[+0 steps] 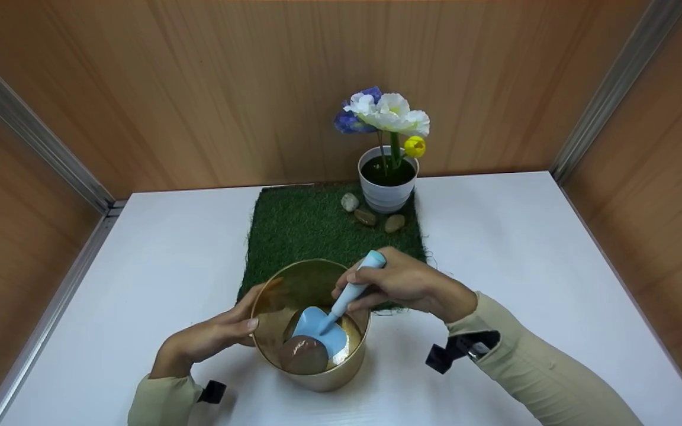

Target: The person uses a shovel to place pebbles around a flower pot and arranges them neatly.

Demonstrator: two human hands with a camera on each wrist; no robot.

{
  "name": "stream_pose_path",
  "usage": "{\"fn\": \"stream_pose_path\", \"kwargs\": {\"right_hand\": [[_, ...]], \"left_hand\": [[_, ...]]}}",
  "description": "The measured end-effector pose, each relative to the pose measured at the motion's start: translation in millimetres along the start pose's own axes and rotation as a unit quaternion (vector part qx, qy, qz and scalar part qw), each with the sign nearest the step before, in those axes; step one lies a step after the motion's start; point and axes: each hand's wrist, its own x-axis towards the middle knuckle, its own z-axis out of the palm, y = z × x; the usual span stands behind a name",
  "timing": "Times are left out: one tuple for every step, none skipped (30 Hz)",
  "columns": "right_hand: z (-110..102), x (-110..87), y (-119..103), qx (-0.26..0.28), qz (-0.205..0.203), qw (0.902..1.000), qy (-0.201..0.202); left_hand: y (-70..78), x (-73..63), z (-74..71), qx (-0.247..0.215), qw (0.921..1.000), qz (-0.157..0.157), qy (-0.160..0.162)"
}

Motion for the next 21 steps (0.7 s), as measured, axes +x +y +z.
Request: {"fn": "stream_pose_path", "kwargs": {"right_hand": [[-0.5, -0.5, 0.9, 0.008, -0.001, 1.0, -0.001], [-1.2, -1.1, 2.0, 0.016, -0.002, 0.9999, -0.002], [-1.7, -1.6, 2.9, 0.023, -0.004, 0.9997, -0.004], [-2.3, -2.1, 3.9, 0.029, -0.007, 0.9995, -0.007], [-2.9, -2.8, 4.8, 0.036, -0.01, 0.9993, -0.009], [-3.7, -3.3, 5.9, 0.042, -0.013, 0.999, -0.011], [-4.4, -3.8, 6.8, 0.047, -0.017, 0.9986, -0.015], [-5.1, -4.3, 7.6, 0.052, -0.022, 0.9983, -0.017], [-5.8, -4.7, 8.3, 0.056, -0.026, 0.9979, -0.02], [-6.5, -5.0, 9.0, 0.06, -0.029, 0.9976, -0.022], [-7.0, -5.3, 9.5, 0.064, -0.03, 0.9973, -0.022], [-7.3, -5.5, 10.0, 0.067, -0.03, 0.997, -0.022], [-7.6, -5.6, 10.3, 0.07, -0.03, 0.9969, -0.021], [-7.6, -5.8, 10.5, 0.072, -0.029, 0.9968, -0.019], [-7.5, -6.0, 10.6, 0.074, -0.027, 0.9968, -0.016], [-7.4, -6.2, 10.7, 0.075, -0.025, 0.9968, -0.013], [-7.3, -6.5, 10.7, 0.076, -0.024, 0.9968, -0.011], [-7.3, -6.8, 10.7, 0.077, -0.022, 0.9967, -0.009], [-7.5, -7.4, 10.6, 0.079, -0.022, 0.9966, -0.008], [-7.9, -8.1, 10.4, 0.081, -0.023, 0.9964, -0.007], [-8.7, -8.8, 10.1, 0.083, -0.024, 0.9963, -0.007]], "left_hand": [[0.0, 0.0, -0.1, 0.0, 1.0, -0.001, 0.0], [-0.2, 0.2, -0.3, 0.0, 1.0, -0.001, 0.0], [-0.4, 0.2, -0.5, 0.0, 1.0, -0.001, 0.0], [-0.3, 0.3, -0.5, -0.001, 1.0, -0.002, 0.0], [-0.7, 0.6, -0.7, -0.002, 1.0, -0.003, 0.0], [-0.8, 0.7, -0.9, -0.002, 1.0, -0.003, 0.0], [-0.8, 0.5, -0.9, -0.003, 1.0, -0.002, 0.0], [-0.8, 0.6, -0.9, -0.004, 1.0, -0.003, 0.0], [-0.8, 0.6, -0.9, -0.004, 1.0, -0.003, 0.0], [-0.7, 0.6, -0.8, -0.005, 1.0, -0.004, 0.0], [-0.8, 0.7, -0.8, -0.005, 1.0, -0.005, 0.001], [-0.8, 0.9, -0.7, -0.005, 1.0, -0.005, 0.001], [-0.9, 1.1, -0.7, -0.004, 1.0, -0.006, 0.001], [-1.2, 1.4, -0.8, -0.004, 1.0, -0.007, 0.002], [-1.6, 1.5, -0.9, -0.003, 1.0, -0.006, 0.002], [-1.5, 1.6, -0.8, -0.002, 1.0, -0.006, 0.002], [-1.6, 1.6, -0.9, -0.001, 1.0, -0.005, 0.001], [-1.5, 1.5, -0.9, 0.0, 1.0, -0.004, 0.001], [-1.4, 1.2, -0.9, 0.001, 1.0, -0.003, 0.001], [-1.4, 1.1, -0.9, 0.001, 1.0, -0.003, 0.001], [-1.2, 1.0, -1.0, 0.002, 1.0, -0.003, 0.001]]}}
